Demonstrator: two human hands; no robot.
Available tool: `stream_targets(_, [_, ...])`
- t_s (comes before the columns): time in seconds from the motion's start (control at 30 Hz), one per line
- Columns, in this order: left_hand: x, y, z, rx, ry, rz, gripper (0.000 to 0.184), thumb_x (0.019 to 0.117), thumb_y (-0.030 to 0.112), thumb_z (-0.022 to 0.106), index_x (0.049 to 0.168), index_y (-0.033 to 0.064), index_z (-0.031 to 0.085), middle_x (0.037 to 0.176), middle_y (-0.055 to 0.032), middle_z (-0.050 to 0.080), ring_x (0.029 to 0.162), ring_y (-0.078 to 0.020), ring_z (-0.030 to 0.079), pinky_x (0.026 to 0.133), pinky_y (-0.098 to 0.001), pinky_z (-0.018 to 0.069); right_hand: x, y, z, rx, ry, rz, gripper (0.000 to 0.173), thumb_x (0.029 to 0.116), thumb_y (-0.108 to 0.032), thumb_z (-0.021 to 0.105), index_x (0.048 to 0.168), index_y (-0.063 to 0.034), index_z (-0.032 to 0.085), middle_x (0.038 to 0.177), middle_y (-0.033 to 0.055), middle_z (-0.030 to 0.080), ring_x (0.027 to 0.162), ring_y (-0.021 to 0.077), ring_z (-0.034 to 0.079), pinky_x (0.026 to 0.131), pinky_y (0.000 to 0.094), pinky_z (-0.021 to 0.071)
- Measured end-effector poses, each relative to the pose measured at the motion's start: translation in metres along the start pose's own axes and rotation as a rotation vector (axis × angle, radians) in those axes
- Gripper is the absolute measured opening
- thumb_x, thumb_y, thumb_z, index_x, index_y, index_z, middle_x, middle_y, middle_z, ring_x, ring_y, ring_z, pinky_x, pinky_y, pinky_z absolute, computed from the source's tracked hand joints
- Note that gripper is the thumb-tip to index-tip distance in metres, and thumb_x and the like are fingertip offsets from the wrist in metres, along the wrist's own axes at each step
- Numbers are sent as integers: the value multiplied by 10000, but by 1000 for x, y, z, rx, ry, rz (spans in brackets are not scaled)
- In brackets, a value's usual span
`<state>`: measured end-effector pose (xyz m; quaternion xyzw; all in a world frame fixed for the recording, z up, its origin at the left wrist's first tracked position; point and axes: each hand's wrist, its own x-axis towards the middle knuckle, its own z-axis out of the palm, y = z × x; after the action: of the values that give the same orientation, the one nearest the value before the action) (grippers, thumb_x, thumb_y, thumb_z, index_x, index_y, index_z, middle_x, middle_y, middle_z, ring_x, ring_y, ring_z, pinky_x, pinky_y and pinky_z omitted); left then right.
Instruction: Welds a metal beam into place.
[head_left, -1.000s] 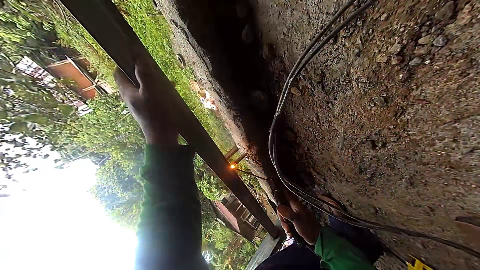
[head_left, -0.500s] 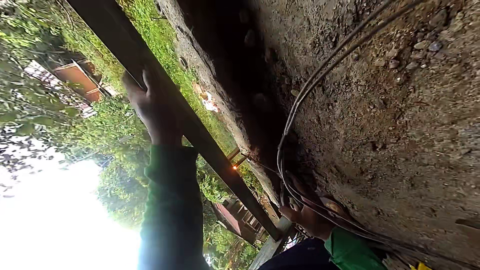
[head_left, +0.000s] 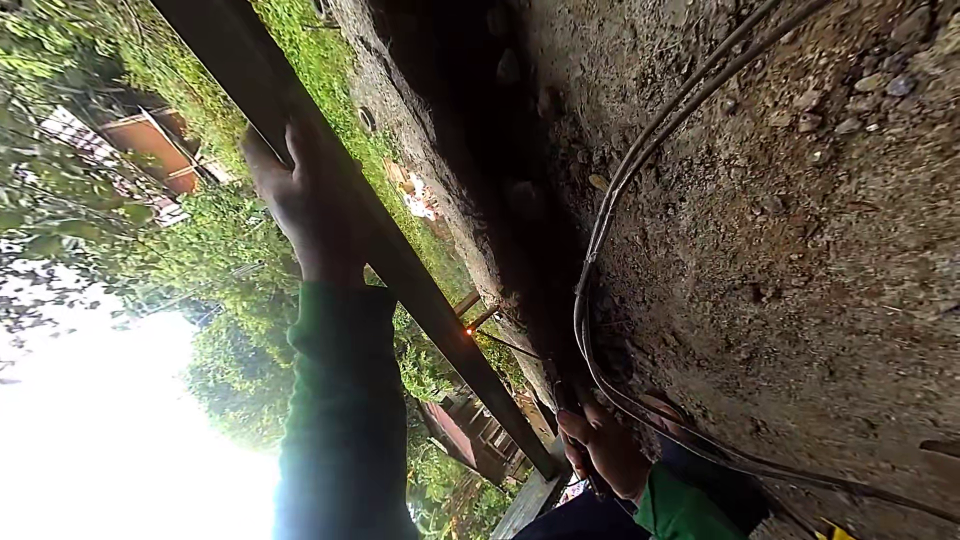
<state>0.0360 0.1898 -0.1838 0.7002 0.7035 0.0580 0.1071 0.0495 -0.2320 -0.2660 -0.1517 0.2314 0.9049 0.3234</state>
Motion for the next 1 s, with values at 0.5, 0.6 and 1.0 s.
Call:
stream_targets(0.5, [0, 2, 1, 8, 10, -26, 608, 1038, 504, 555, 1471, 101, 415, 1225, -77, 649, 958, -200, 731, 785, -409, 660, 1, -1, 3, -13, -24, 3, 880, 929, -460, 675, 1611, -143, 219, 715, 12, 541, 469, 131, 534, 445, 296, 522])
stream_targets(0.6, [0, 1, 1, -18, -3, -10, 612, 1040, 490, 561, 1471, 85, 406, 1223, -84, 644, 960, -204, 723, 784, -405, 654, 1, -4, 4, -16, -16, 46, 929, 898, -519, 688, 1612, -152, 220, 734, 2, 549, 481, 114, 535, 443, 284, 513])
stream_targets(1.0, [-1, 1, 1, -22, 1, -12, 612, 1034, 488, 575, 1461, 76, 421, 1206, -81, 650, 980, -202, 720, 802, -403, 653, 2, -3, 3, 87, -58, 62, 847, 918, -478, 679, 1599, -184, 270, 713, 23, 532, 467, 131, 529, 435, 293, 516])
